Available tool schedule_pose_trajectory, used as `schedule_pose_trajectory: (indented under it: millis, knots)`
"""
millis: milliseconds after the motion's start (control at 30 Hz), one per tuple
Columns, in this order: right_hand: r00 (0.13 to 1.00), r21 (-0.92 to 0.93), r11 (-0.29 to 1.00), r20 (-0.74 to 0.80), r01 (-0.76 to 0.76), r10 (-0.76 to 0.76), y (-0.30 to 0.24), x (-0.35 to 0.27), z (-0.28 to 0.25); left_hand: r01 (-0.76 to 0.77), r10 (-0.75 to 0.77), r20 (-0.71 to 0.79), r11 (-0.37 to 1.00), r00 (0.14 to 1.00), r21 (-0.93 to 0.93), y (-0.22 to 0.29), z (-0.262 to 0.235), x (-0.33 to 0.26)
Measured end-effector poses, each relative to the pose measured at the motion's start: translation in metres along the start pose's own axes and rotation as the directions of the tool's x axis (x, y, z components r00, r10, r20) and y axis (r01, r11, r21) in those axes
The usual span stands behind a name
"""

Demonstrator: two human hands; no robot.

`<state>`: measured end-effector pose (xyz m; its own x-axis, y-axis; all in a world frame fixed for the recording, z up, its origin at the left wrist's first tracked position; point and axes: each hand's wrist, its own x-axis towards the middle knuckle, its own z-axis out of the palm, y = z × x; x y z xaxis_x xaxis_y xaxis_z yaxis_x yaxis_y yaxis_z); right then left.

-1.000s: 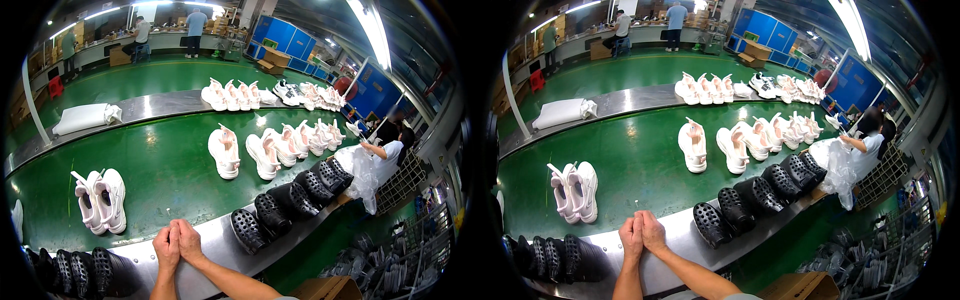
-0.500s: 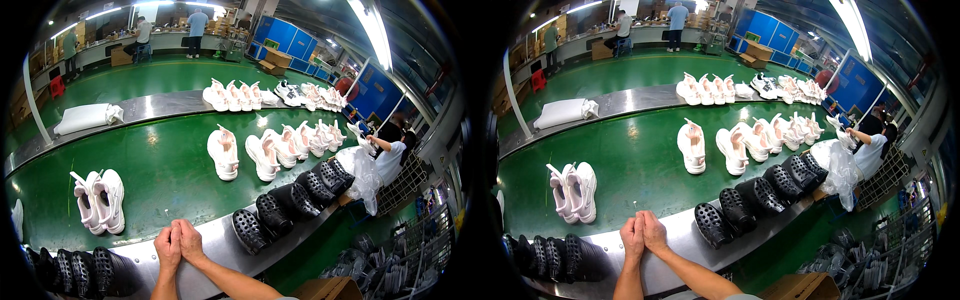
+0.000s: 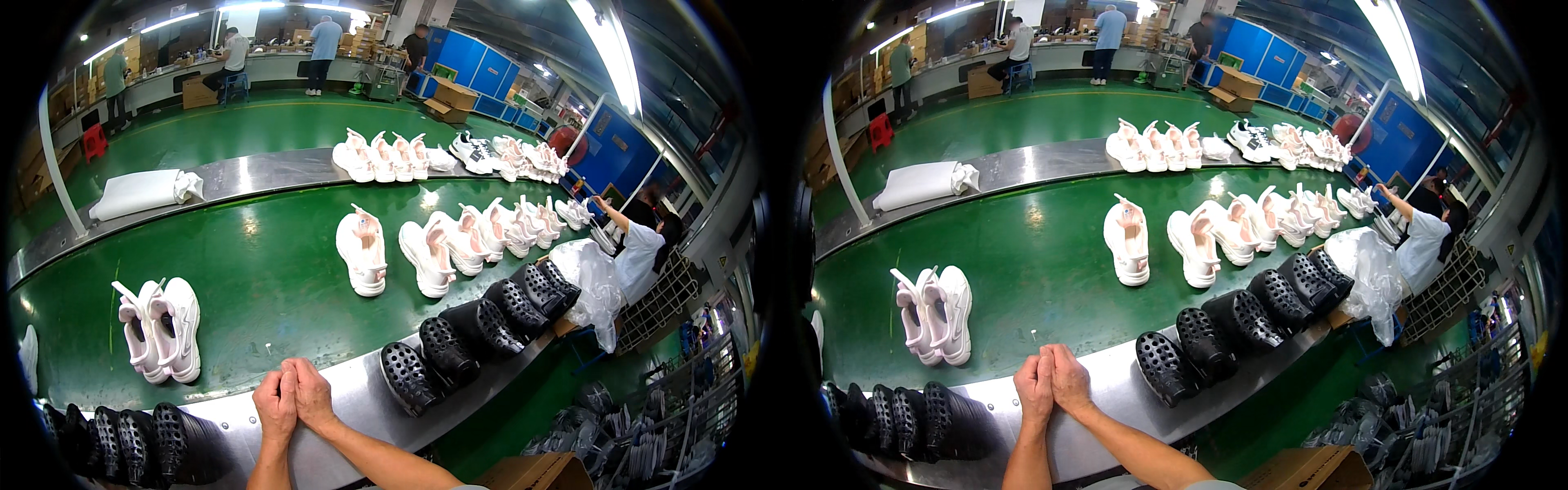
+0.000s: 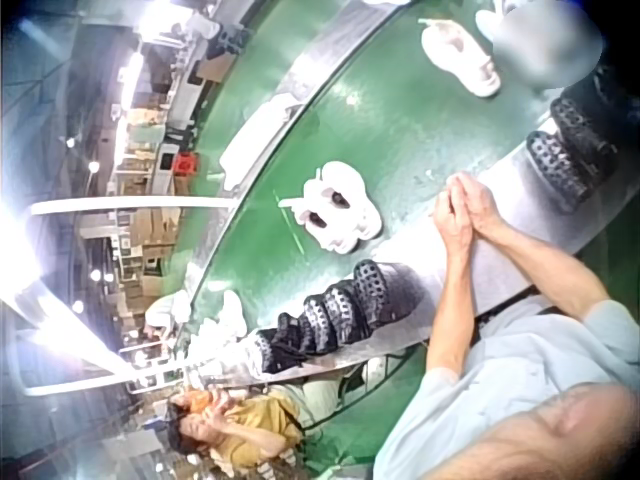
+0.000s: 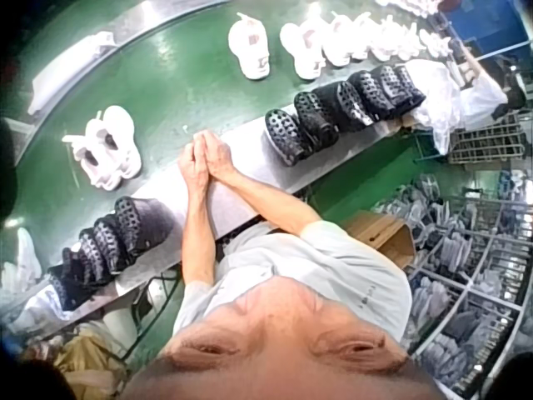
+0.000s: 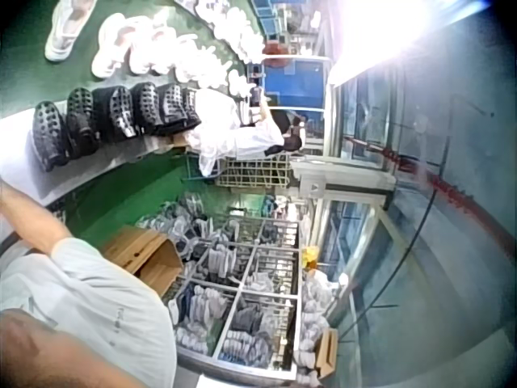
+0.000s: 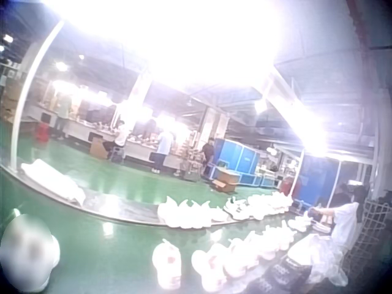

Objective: The person inserts black plastic shoe trees into white sneakers moving along a conveyor belt in a factory setting. The person repeatedly picks up a shoe tree, places it inside a sneaker, and then moves the next pair forward.

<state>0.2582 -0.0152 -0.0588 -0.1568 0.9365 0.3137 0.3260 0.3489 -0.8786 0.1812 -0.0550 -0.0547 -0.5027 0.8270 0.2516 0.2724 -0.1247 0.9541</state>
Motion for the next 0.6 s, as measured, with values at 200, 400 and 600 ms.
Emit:
schedule_pose_trajectory:
  millis: [200,400,600]
  knots:
    - [1.000,0.005,1.000,0.003,-0.005,0.005,0.0015,0.0008,-0.0018,-0.020,0.020,-0.019,1.000,1.000,-0.012,0.0018,0.0039,0.0004]
    - [1.000,0.004,1.000,-0.002,-0.017,0.017,0.0032,0.0016,-0.0036,-0.030,0.030,-0.024,0.999,0.999,-0.030,0.0027,0.0070,0.0005]
    - [1.000,0.011,1.000,0.000,-0.022,0.022,0.0032,0.0021,-0.0067,-0.018,0.018,-0.011,0.999,1.000,-0.027,-0.0009,0.0086,0.0001]
